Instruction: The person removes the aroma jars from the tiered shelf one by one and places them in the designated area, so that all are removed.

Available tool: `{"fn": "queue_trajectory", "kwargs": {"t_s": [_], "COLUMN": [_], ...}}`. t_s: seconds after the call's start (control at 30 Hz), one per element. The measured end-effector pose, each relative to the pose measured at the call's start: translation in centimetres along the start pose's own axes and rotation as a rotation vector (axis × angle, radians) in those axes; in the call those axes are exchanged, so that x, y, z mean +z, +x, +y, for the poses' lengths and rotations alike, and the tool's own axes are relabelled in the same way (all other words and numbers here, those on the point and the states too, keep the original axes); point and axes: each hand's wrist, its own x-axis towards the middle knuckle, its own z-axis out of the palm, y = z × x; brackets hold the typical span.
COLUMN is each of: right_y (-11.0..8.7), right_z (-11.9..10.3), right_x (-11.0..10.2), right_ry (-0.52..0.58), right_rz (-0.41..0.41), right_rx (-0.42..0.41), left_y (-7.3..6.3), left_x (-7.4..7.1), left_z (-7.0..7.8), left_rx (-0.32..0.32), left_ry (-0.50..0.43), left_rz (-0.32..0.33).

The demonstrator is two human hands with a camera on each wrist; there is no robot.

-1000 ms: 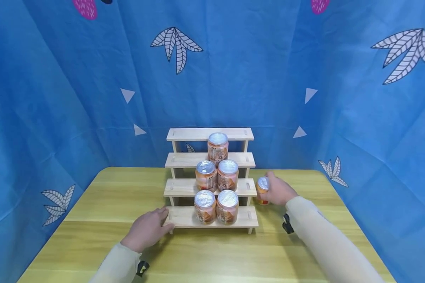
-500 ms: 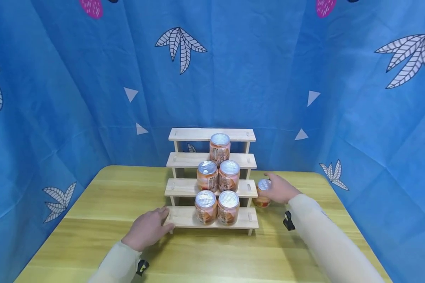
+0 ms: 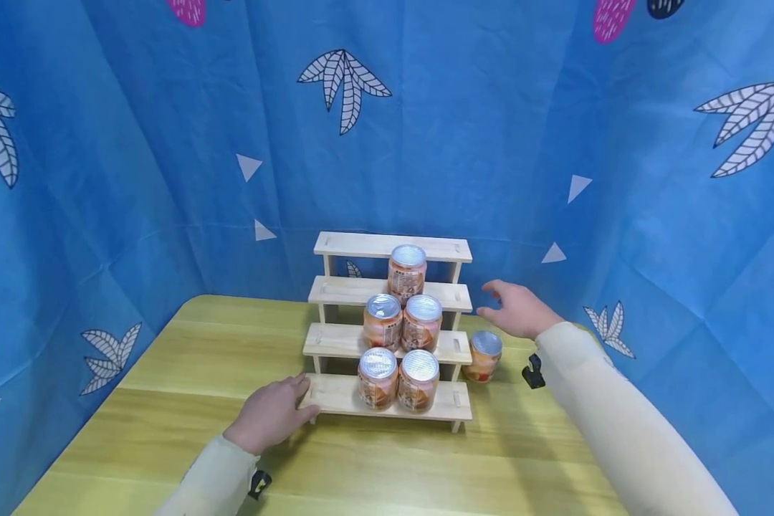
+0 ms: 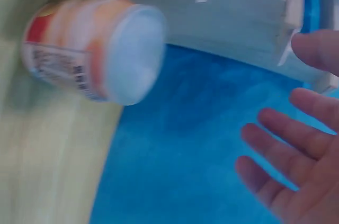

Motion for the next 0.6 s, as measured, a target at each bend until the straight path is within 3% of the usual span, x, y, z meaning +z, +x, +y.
{"fn": "queue_trajectory", "kwargs": {"t_s": [0.3, 0.6], "right_y": [1.1, 2.8], "right_z": [-3.1, -5.5], "right_x": [-1.7, -2.1], "right_ry": [0.034, 0.054], "right_rz": [0.163, 0.113], "right_rx": [-0.093, -0.141], "left_y": [-0.3, -0.2], "left_x": [0.5, 0.0], "left_z": [0.0, -0.2], "left_rx": [-0.021, -0.011], "left_ry": [-0.031, -0.03], "left_rz": [-0.029, -0.02]}}
